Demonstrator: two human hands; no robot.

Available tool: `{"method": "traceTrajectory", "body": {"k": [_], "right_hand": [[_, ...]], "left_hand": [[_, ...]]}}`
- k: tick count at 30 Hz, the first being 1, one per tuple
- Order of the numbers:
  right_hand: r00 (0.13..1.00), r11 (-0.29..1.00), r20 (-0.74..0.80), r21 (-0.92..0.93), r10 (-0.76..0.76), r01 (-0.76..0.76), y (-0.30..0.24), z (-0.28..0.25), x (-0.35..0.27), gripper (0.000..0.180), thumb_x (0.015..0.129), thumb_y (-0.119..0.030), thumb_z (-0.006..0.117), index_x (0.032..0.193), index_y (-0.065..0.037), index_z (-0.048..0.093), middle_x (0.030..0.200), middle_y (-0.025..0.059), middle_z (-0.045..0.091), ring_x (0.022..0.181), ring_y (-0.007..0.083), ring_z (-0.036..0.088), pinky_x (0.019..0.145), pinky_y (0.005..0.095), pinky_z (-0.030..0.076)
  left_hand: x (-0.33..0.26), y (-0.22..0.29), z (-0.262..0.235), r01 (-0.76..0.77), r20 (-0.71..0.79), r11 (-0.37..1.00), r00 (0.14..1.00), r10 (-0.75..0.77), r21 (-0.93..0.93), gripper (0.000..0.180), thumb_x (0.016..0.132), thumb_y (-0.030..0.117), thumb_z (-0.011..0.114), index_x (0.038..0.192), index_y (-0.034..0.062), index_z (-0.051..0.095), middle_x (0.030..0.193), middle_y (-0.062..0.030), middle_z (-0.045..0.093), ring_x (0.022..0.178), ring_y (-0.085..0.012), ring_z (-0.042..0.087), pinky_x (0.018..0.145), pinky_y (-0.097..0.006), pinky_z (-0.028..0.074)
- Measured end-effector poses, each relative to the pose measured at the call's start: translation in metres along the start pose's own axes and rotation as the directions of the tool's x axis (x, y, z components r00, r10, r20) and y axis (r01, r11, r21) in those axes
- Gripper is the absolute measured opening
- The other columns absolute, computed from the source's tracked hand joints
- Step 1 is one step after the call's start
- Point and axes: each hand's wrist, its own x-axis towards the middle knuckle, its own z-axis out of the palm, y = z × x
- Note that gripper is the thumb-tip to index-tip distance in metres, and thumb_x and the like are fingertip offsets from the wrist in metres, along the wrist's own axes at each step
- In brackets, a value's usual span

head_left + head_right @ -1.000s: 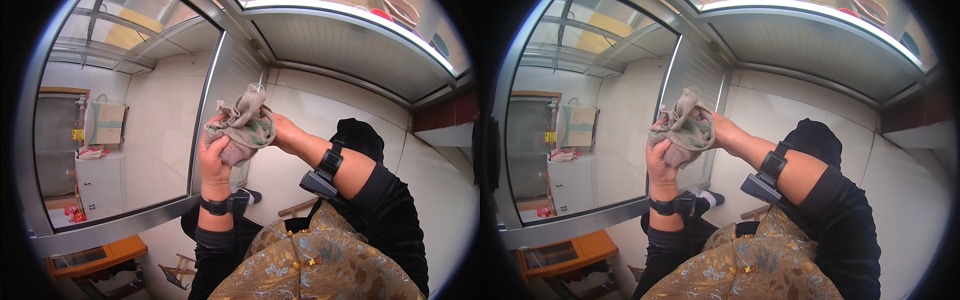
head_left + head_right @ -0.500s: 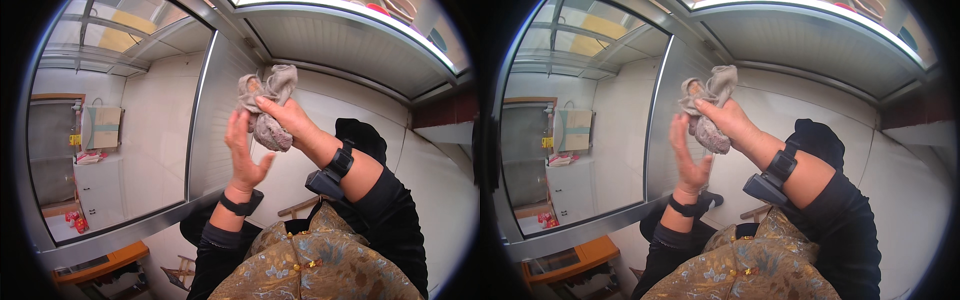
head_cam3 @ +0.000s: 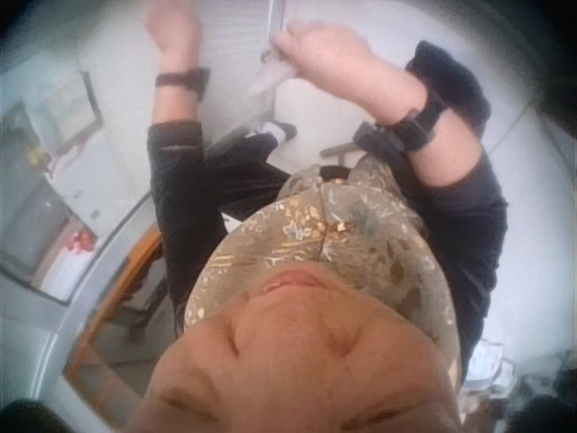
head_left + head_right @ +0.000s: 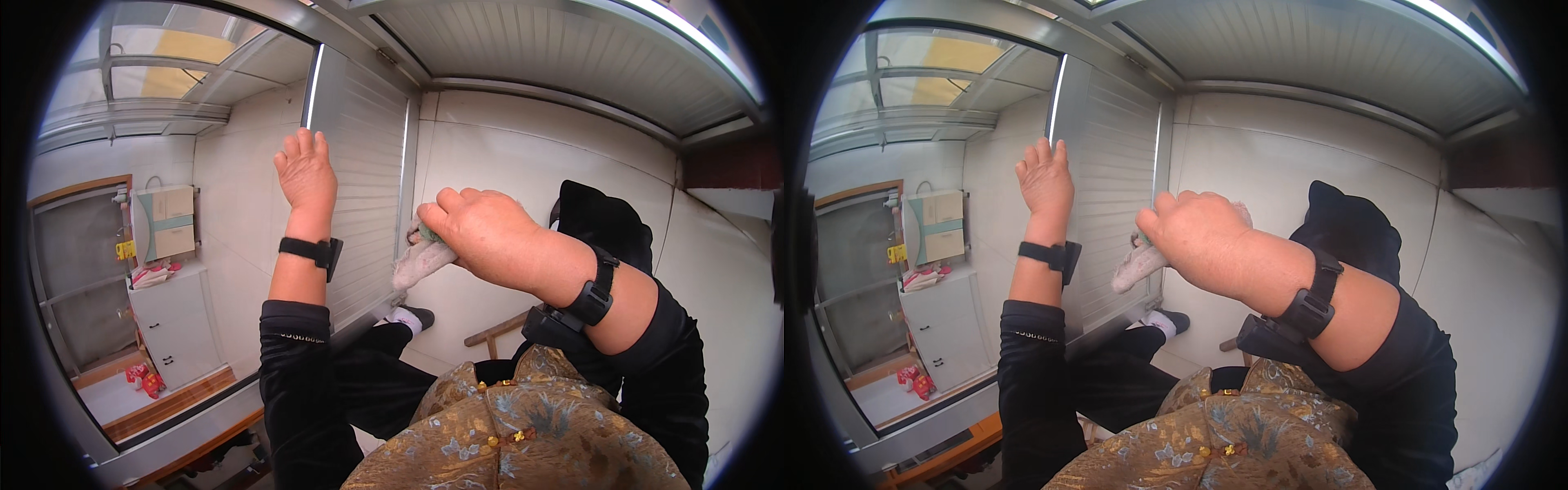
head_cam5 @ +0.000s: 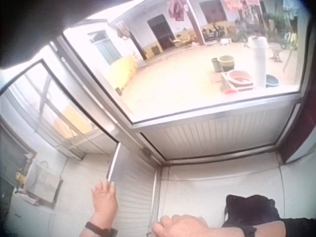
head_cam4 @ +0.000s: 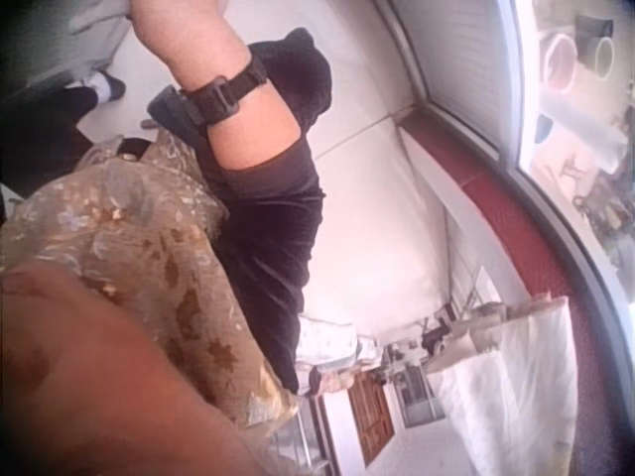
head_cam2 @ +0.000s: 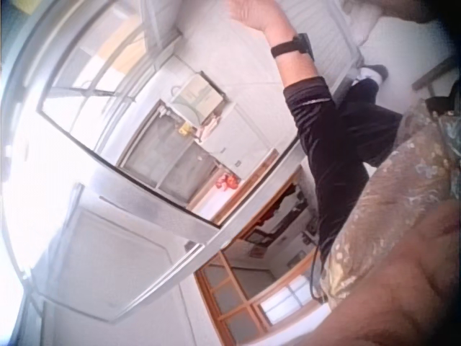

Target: The person wipes the metal frame and glass of a large door with a cloth. They hold the door with one hand while wiping with the other, moving along the vertical and horizontal edges and the glass surface.

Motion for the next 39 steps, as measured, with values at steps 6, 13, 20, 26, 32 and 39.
{"method": "traceTrajectory", "body": {"k": [6,13,20,26,32,39], "right_hand": [[0.996,0.999,0.076,0.036,-0.038,0.035,-0.004,0.0,0.004,0.055,0.068,-0.011,0.08,0.116,-0.008,0.053,0.097,0.0108,0.059,0.09,0.0301,0.064,0.073,0.039,0.055],[0.986,0.997,0.149,0.025,-0.077,0.074,-0.007,0.002,0.006,0.059,0.068,-0.012,0.08,0.119,-0.007,0.052,0.098,0.0107,0.059,0.09,0.0289,0.064,0.073,0.0385,0.055],[0.988,0.997,0.134,0.033,-0.077,0.073,-0.008,0.007,0.003,0.057,0.069,-0.013,0.08,0.118,-0.006,0.053,0.096,0.0104,0.06,0.089,0.0292,0.064,0.072,0.0399,0.055],[0.991,0.992,0.071,0.061,-0.114,0.11,-0.006,0.008,-0.001,0.041,0.071,-0.008,0.073,0.108,-0.005,0.056,0.094,0.0126,0.06,0.087,0.0291,0.065,0.071,0.0396,0.054],[0.992,0.99,0.024,0.07,-0.124,0.122,-0.006,0.005,-0.003,0.034,0.071,-0.006,0.07,0.103,-0.004,0.058,0.091,0.0132,0.061,0.083,0.0291,0.066,0.07,0.0395,0.053],[0.983,0.993,0.143,0.024,-0.118,0.116,-0.008,0.001,-0.004,0.053,0.07,-0.013,0.078,0.117,-0.006,0.054,0.097,0.0108,0.058,0.087,0.0276,0.064,0.069,0.0392,0.055]], "left_hand": [[0.018,0.004,0.022,-0.038,-0.075,0.998,0.996,0.042,0.057,0.032,0.083,0.01,0.061,0.115,0.0116,0.061,0.11,-0.0028,0.051,0.103,-0.021,0.049,0.083,-0.036,0.038],[0.035,0.011,0.028,-0.005,-0.106,0.993,0.994,0.017,0.114,0.018,0.084,0.012,0.061,0.102,0.0108,0.063,0.095,-0.0038,0.054,0.092,-0.0218,0.054,0.075,-0.036,0.04],[0.028,0.013,0.029,-0.022,-0.086,0.991,0.996,0.034,0.135,0.017,0.083,0.012,0.062,0.1,0.01,0.063,0.095,-0.0042,0.054,0.091,-0.0217,0.054,0.076,-0.036,0.041],[0.031,0.015,0.027,0.041,-0.092,0.984,0.995,-0.025,0.172,0.017,0.083,0.012,0.062,0.1,0.01,0.063,0.096,-0.0044,0.054,0.092,-0.0224,0.053,0.077,-0.035,0.043],[0.03,0.014,0.026,0.005,-0.03,0.994,1.0,-0.002,0.108,0.018,0.085,0.012,0.062,0.103,0.0114,0.062,0.1,-0.0051,0.054,0.096,-0.0236,0.053,0.079,-0.035,0.043],[0.024,0.014,0.029,0.032,-0.112,0.984,0.994,-0.013,0.175,0.025,0.087,0.011,0.06,0.112,0.014,0.061,0.107,-0.0046,0.053,0.1,-0.0234,0.054,0.078,-0.037,0.046]]}}
